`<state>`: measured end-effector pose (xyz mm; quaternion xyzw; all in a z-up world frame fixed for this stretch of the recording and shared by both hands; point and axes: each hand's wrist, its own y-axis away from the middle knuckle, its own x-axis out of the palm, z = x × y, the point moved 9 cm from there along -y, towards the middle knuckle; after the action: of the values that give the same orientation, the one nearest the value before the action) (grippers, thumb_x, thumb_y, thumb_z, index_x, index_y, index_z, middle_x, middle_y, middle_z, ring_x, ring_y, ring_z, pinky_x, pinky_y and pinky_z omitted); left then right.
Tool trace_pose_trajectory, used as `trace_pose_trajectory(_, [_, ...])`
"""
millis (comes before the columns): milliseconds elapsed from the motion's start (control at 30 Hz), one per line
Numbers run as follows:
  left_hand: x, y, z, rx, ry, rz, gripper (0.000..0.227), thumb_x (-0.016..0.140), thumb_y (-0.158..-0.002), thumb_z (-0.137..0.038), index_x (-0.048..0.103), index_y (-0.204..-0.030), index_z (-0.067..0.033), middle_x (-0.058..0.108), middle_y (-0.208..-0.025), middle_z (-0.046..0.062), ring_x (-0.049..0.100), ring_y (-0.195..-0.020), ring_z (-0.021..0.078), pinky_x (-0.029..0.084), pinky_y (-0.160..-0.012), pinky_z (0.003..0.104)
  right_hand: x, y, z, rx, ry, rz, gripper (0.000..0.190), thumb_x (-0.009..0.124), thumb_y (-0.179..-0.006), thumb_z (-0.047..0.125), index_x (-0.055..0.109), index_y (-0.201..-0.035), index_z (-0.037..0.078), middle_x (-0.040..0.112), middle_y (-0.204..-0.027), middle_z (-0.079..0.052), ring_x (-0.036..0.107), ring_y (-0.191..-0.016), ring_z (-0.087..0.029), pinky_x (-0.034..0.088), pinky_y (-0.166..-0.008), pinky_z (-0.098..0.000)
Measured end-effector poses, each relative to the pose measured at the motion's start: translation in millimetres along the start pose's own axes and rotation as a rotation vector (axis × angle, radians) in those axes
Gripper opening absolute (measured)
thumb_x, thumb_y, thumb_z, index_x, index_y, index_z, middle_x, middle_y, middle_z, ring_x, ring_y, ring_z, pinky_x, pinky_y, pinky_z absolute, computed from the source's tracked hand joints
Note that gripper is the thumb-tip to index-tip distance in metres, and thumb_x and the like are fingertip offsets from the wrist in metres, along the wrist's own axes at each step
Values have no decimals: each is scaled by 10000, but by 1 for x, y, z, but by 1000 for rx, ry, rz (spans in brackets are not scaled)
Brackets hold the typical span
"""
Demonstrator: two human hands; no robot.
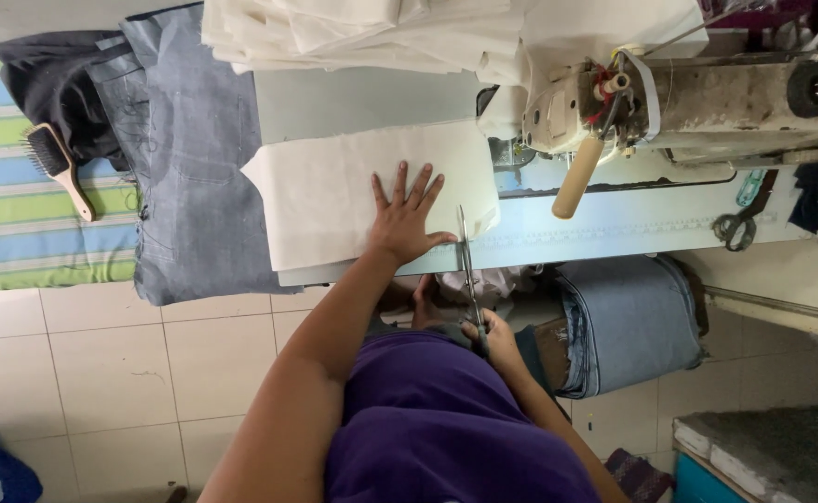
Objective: The person cuts a piece of white fabric using scissors on a table next to a sewing machine. They repeatedly fold the fabric, align the edges, and trim the material to shape it.
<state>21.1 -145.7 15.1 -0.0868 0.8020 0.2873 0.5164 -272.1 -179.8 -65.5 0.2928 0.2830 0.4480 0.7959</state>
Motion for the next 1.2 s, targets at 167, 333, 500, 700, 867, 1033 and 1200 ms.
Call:
trace_pose_trajectory(167, [3,-1,0,5,4,1,1097,302,-819,-954,39,-1662,-303,-34,-1737,-34,-86,-1577,363,-94,-1198,752,2,17,23,-22,25,-16,385,932,-774,256,594,-721,81,568,-565,-41,536,-596,-152,415,-565,-285])
trace_pose_trajectory(333, [1,11,-7,20,51,-4,1107,366,-809,-922,79,-1662,-276,19,-1740,-23,-62,-1585,358,-98,-1206,748,4,-3,-3,-46,8,53,382,870,-845,373,615,-809,91,607,-635,-39,544,-638,-152,467,-591,-297])
trace_pose_trajectory(500, [18,19,-12,44,54,-54,1069,341,-846,-886,92,-1661,-240,37,-1738,-25,-39,-1584,359,-64,-1214,748,10,-2,14,-69,-77,48,421,854,-852,428,608,-807,90,606,-568,-63,593,-556,-159,467,-533,-276])
trace_pose_trajectory(700, [33,12,-6,44,52,-136,809,251,-1016,-717,91,-1663,-260,38,-1736,-41,-27,-1579,366,-42,-1203,763,3,1,10,-66,2,-2,337,909,-807,271,628,-775,89,600,-576,-31,550,-566,-134,427,-533,-251])
trace_pose_trajectory(867, [29,18,-8,36,40,-137,931,308,-945,-805,82,-1663,-256,16,-1737,-39,-36,-1575,380,-51,-1204,766,3,-6,3,-89,72,17,363,859,-848,382,645,-832,89,629,-633,-63,555,-626,-153,459,-570,-298])
trace_pose_trajectory(1033, [31,23,-12,49,16,-135,1062,335,-868,-858,81,-1664,-203,30,-1741,0,-26,-1582,375,-18,-1213,759,15,8,43,-62,-90,16,392,872,-848,355,599,-785,82,585,-551,-49,579,-508,-164,479,-511,-279])
trace_pose_trajectory(1200, [31,23,-11,43,31,-152,1117,336,-819,-897,101,-1662,-203,50,-1739,-9,-29,-1586,352,-39,-1216,744,8,9,40,-84,-49,11,344,887,-832,221,585,-753,76,571,-533,-48,548,-506,-137,430,-494,-248])
